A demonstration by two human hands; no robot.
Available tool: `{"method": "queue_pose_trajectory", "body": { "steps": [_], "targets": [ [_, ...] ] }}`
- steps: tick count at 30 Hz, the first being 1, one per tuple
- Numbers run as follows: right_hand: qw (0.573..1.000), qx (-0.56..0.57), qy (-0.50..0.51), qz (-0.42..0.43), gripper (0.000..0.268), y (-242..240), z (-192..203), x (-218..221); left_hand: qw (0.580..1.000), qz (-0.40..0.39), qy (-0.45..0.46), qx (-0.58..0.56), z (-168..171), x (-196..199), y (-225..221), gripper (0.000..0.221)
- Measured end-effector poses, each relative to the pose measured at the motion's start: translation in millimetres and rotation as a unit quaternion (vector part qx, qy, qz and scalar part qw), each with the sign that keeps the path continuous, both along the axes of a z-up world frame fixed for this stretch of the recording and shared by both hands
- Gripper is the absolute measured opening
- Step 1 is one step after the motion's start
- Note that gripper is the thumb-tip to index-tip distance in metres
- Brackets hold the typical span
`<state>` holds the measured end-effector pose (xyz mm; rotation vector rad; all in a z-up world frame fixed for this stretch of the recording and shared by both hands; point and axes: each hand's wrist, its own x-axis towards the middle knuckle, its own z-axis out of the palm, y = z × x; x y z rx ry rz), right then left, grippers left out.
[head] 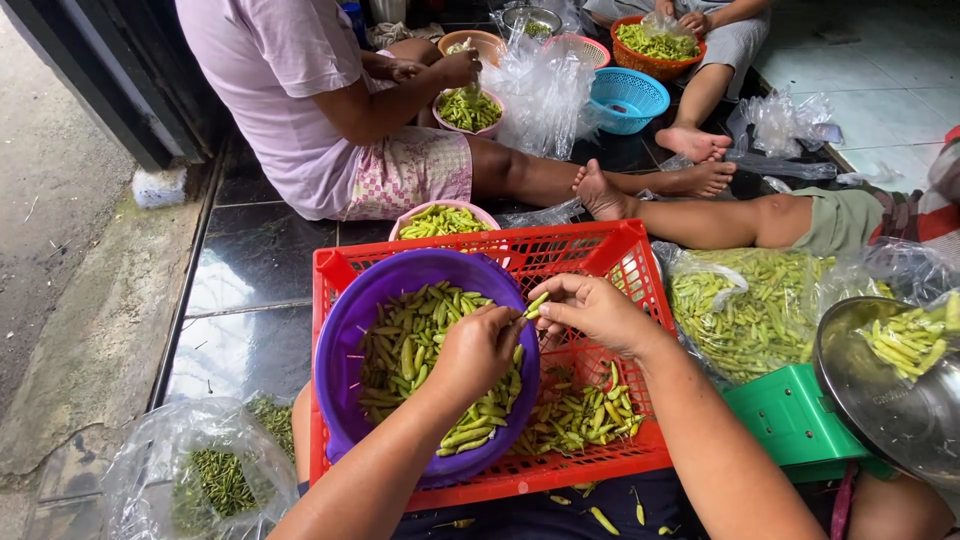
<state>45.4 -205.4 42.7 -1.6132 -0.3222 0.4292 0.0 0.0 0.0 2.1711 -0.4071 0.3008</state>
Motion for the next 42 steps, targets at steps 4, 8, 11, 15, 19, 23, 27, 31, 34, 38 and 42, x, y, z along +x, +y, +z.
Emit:
{"method": "queue_pose_trajectory", "body": {
  "steps": [4,8,11,15,19,23,27,31,34,38,42],
  "targets": [
    [1.000,-0.002,-0.008,-0.005,0.026,1.5,-0.2,0.4,0.997,-0.021,0.031,-0.066,6.1,-1.6,2.0,0.017],
    [1.000,0.001,-0.010,0.006,0.022,-0.5,-0.9,0.9,0.984,-0.041,0.064,-0.164,11.6,-2.3,2.1,0.021],
    [1.000,0.009,-0.011,0.021,0.019,-5.1,-7.3,4.2,0.981,-0.056,0.064,-0.175,15.8,-3.0,3.6,0.018],
    [0.992,0.102,0.054,0.048,0.015,-8.9,-14.2,5.1,0.971,-0.094,0.047,-0.212,17.4,-0.2,5.0,0.013],
    [0.974,0.197,0.101,0.050,0.013,-9.1,-25.5,9.3,0.914,-0.135,0.167,-0.344,25.8,-1.9,1.1,0.014],
    [0.973,0.219,0.070,-0.003,0.018,-2.0,-21.7,14.5,0.864,-0.116,0.241,-0.426,17.3,-5.2,0.5,0.016],
    [0.994,0.093,-0.039,-0.048,0.019,12.3,-27.5,10.3,0.833,-0.067,0.314,-0.451,19.3,-3.0,-3.6,0.019],
    [0.990,0.013,-0.115,-0.086,0.019,24.4,-38.8,10.6,0.825,-0.036,0.325,-0.461,12.1,1.6,-2.4,0.019],
    [0.986,0.005,-0.123,-0.114,0.018,25.7,-37.1,13.4,0.854,-0.024,0.294,-0.429,8.1,5.4,-0.1,0.020],
    [0.983,0.017,-0.129,-0.128,0.019,30.0,-33.0,8.0,0.969,0.012,0.162,-0.185,-8.7,16.3,10.3,0.016],
    [0.981,0.162,0.063,-0.092,0.018,25.4,-38.5,12.0,0.983,-0.029,0.030,-0.180,14.1,8.5,15.6,0.012]
  ]
}}
